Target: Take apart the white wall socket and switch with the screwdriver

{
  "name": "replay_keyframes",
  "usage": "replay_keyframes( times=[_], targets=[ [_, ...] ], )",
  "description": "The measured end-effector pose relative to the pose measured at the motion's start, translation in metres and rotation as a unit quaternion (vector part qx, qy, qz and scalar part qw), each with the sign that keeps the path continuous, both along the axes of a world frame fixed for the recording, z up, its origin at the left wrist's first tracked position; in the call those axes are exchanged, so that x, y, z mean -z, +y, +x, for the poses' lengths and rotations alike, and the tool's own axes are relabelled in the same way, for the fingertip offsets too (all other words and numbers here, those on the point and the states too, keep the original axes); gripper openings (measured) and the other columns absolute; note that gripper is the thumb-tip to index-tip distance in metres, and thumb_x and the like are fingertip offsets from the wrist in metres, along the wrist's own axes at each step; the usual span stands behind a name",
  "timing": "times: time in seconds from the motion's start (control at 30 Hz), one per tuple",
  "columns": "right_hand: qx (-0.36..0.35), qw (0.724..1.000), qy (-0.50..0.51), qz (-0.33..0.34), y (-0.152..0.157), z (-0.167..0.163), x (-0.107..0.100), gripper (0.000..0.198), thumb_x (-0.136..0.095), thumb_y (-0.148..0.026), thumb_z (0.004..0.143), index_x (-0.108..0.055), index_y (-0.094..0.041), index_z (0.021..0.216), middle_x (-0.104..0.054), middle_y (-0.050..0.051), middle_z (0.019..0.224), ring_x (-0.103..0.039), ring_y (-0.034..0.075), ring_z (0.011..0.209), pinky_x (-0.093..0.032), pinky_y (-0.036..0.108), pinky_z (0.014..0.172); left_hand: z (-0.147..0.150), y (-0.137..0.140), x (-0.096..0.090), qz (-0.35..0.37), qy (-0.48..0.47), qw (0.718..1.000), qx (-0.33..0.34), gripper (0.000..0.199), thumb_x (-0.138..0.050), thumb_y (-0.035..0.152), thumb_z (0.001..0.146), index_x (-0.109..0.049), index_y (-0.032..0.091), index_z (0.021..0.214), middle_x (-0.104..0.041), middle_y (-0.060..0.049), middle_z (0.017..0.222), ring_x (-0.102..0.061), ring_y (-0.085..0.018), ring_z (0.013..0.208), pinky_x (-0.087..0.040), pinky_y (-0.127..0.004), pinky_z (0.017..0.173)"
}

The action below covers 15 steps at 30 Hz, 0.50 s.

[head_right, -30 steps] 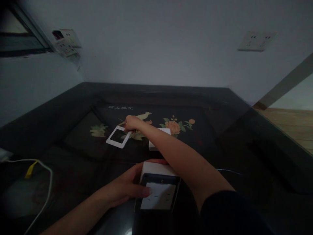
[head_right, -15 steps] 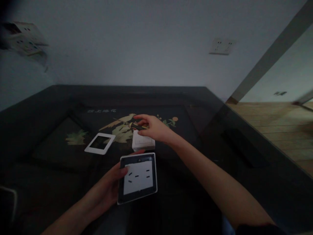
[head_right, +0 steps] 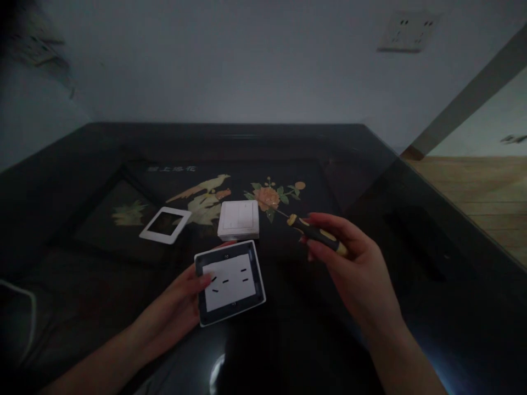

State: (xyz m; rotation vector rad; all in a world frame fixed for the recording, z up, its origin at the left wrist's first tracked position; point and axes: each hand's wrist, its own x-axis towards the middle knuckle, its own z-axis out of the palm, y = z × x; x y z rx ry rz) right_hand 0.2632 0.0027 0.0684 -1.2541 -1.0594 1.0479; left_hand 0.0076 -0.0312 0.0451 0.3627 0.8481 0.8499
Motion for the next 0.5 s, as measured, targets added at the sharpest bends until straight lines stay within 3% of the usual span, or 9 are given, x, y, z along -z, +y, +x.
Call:
replay_keyframes(
  times=[0.17, 0.33, 0.5],
  targets=[
    [0.022, 0.999, 0.037, 0.008, -0.008, 0.002, -0.001, 0.024, -0.082, -0.021, 0.065, -0.068, -0.034, 0.079, -0.077, -0.001, 0.084, -0.068, 0.016, 0.057, -0.051, 0.024, 0.043, 0.001, 0.000, -0.003, 0.012, 0.015, 0.999, -0.026, 0.082, -0.087, 0.021, 0.067, -0.047, 0.024, 0.139, -0.071, -0.010, 0.119, -0.065, -0.031, 0.115, -0.051, -0.043, 0.096],
    [0.001, 0.998, 0.056, -0.024, -0.014, 0.001, 0.003, 0.023, -0.087, -0.028, 0.062, -0.070, -0.034, 0.076, -0.078, 0.001, 0.095, -0.067, 0.015, 0.060, -0.055, 0.026, 0.049, 0.002, 0.002, -0.003, 0.033, 0.015, 0.999, -0.013, 0.069, -0.086, 0.024, 0.071, -0.054, 0.024, 0.132, -0.071, -0.008, 0.117, -0.066, -0.028, 0.111, -0.050, -0.040, 0.094],
    [0.062, 0.997, 0.039, -0.004, -0.019, -0.010, -0.001, 0.008, -0.076, -0.036, 0.079, -0.068, -0.036, 0.080, -0.075, 0.003, 0.081, -0.066, 0.018, 0.059, -0.056, 0.031, 0.050, 0.002, 0.001, -0.003, 0.009, 0.011, 1.000, -0.014, 0.082, -0.088, 0.024, 0.067, -0.049, 0.025, 0.139, -0.072, -0.008, 0.115, -0.067, -0.027, 0.107, -0.049, -0.043, 0.095]
  ],
)
